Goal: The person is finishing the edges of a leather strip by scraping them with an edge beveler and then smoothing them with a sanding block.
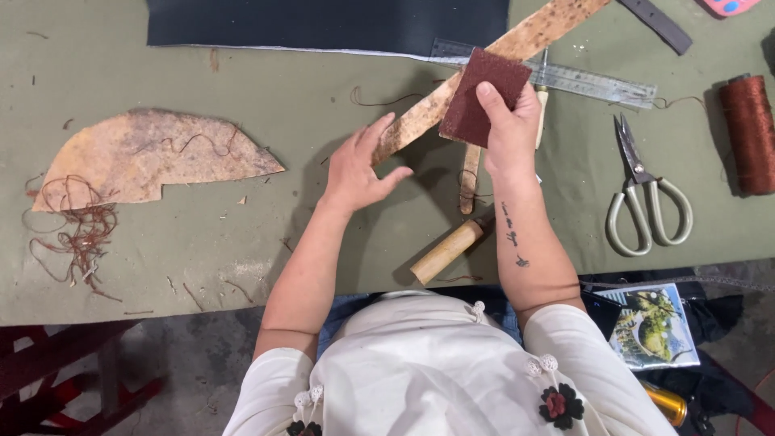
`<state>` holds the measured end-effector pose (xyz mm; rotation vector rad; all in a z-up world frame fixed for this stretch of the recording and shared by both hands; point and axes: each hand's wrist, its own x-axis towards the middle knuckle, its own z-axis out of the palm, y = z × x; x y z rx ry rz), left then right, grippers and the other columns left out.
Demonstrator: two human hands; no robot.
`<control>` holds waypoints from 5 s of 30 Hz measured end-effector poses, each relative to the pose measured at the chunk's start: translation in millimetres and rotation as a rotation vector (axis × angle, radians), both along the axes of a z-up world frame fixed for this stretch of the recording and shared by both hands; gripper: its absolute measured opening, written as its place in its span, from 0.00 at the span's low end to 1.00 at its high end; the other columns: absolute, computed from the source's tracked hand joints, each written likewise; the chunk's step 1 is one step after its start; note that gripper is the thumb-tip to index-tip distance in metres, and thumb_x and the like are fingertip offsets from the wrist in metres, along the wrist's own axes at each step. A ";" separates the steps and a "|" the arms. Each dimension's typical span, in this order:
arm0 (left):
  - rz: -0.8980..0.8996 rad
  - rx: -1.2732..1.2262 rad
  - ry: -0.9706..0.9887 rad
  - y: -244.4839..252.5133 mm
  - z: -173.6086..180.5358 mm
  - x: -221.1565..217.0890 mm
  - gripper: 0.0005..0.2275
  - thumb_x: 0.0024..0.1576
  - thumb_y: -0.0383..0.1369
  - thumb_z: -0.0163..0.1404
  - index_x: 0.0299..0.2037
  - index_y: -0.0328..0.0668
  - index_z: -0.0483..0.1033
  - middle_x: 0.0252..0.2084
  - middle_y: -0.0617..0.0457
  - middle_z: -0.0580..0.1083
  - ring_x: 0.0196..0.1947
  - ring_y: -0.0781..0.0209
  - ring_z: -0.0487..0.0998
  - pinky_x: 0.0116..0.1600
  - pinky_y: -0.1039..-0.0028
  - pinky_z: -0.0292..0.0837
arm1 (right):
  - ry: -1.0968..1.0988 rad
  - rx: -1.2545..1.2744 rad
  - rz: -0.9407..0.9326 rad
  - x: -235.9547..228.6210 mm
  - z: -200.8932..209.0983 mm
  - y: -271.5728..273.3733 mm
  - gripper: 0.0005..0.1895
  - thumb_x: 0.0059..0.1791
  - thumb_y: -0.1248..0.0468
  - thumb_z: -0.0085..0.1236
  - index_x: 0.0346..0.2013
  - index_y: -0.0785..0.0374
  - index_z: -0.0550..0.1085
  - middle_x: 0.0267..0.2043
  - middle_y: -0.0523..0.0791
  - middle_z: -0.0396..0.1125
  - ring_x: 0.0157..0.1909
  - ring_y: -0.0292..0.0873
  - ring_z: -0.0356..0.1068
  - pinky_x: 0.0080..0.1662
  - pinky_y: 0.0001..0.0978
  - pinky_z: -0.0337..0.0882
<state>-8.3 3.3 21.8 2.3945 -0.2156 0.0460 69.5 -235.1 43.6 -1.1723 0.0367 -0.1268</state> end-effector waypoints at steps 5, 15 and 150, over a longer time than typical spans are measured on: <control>0.039 0.136 -0.471 -11.8 -15.0 0.4 0.28 0.55 0.31 0.54 0.69 0.49 0.65 0.51 0.44 0.73 0.42 0.42 0.76 0.39 0.58 0.75 | 0.077 -0.061 0.045 -18.2 -3.4 27.4 0.17 0.47 0.61 0.69 0.50 0.56 0.78 0.45 0.39 0.76 0.46 0.36 0.73 0.52 0.33 0.77; 0.082 -0.457 -0.602 -1.8 -6.7 7.1 0.15 0.66 0.25 0.43 0.62 0.32 0.74 0.49 0.36 0.76 0.50 0.36 0.79 0.56 0.54 0.74 | -0.055 -0.054 0.241 -46.5 -7.4 50.7 0.17 0.47 0.63 0.72 0.48 0.57 0.76 0.43 0.44 0.74 0.45 0.37 0.72 0.50 0.34 0.75; -0.199 -1.069 0.563 25.8 7.5 -1.2 0.06 0.60 0.30 0.55 0.36 0.37 0.72 0.21 0.54 0.68 0.18 0.63 0.78 0.18 0.81 0.76 | 0.174 -0.063 0.188 -29.1 30.2 33.6 0.12 0.47 0.72 0.66 0.43 0.58 0.79 0.40 0.47 0.76 0.43 0.44 0.81 0.46 0.37 0.81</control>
